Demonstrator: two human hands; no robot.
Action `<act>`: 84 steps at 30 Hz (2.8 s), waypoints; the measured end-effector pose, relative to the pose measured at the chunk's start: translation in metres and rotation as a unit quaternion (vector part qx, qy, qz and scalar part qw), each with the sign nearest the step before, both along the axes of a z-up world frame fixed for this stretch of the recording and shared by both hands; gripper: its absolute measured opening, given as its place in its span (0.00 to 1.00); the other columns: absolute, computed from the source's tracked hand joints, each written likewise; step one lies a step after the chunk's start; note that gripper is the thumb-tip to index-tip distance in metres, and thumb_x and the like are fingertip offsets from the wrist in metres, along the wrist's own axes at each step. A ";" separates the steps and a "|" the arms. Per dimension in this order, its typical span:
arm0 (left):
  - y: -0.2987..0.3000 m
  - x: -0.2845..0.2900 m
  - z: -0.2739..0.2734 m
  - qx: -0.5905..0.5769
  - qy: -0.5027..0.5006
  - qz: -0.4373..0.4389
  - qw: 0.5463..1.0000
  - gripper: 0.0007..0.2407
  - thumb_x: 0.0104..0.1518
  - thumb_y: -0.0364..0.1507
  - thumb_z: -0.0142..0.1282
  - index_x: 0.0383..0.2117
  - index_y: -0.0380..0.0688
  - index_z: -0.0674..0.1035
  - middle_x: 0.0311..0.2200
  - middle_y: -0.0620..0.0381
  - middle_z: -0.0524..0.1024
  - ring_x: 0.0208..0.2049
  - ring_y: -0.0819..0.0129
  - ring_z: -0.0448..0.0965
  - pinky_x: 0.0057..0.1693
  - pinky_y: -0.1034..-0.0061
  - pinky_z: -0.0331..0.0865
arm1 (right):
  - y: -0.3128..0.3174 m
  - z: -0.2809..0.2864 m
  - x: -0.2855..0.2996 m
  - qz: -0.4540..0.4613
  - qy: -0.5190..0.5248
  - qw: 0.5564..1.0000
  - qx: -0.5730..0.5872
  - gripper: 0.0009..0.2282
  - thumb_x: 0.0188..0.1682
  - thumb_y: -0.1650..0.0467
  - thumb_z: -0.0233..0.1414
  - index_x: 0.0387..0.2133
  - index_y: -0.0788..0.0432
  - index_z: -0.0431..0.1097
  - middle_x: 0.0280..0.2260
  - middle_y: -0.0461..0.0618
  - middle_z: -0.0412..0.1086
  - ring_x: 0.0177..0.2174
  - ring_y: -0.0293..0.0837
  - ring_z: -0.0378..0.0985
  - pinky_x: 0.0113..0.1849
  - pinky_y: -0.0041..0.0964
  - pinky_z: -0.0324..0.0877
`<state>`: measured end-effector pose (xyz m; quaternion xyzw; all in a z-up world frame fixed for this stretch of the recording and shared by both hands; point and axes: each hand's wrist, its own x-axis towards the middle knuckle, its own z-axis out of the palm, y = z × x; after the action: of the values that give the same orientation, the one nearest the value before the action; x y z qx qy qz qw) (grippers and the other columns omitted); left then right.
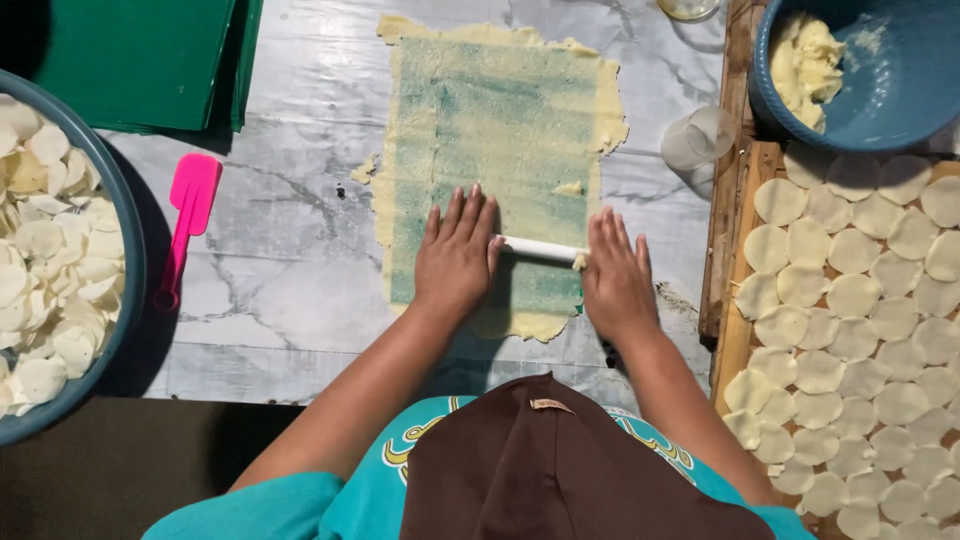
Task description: Cutting small dough rounds from a sheet and placing filling on them to prepare pastries.
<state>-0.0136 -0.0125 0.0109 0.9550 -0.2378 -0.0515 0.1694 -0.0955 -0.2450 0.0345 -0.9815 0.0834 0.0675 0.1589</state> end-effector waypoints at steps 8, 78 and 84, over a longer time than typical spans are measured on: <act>-0.019 0.044 0.016 0.015 0.023 0.030 0.999 0.28 0.70 0.46 0.27 0.74 0.50 0.49 0.75 0.51 0.36 0.76 0.56 0.30 0.75 0.52 0.22 | 0.005 -0.001 0.041 -0.037 0.003 0.997 -0.070 0.28 0.63 0.57 0.27 0.73 0.55 0.40 0.73 0.57 0.34 0.72 0.52 0.33 0.66 0.64 0.29; -0.077 0.257 0.045 0.029 -0.041 0.093 0.994 0.27 0.76 0.41 0.28 0.76 0.40 0.44 0.73 0.50 0.27 0.72 0.59 0.20 0.74 0.55 0.19 | -0.027 0.021 0.272 -0.003 -0.117 0.990 -0.079 0.27 0.64 0.59 0.31 0.72 0.60 0.40 0.73 0.54 0.39 0.70 0.50 0.31 0.59 0.76 0.16; -0.065 0.192 0.000 -0.002 -0.029 0.055 0.998 0.29 0.72 0.42 0.26 0.72 0.30 0.49 0.73 0.39 0.29 0.73 0.51 0.23 0.75 0.56 0.25 | 0.000 0.008 0.202 -0.014 -0.079 0.995 -0.061 0.28 0.64 0.60 0.31 0.73 0.54 0.29 0.75 0.51 0.30 0.73 0.52 0.29 0.62 0.73 0.16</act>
<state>0.1784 -0.0778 0.0109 0.9675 -0.1895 -0.0141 0.1670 0.1069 -0.2448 0.0428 -0.9903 0.0880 -0.0175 0.1059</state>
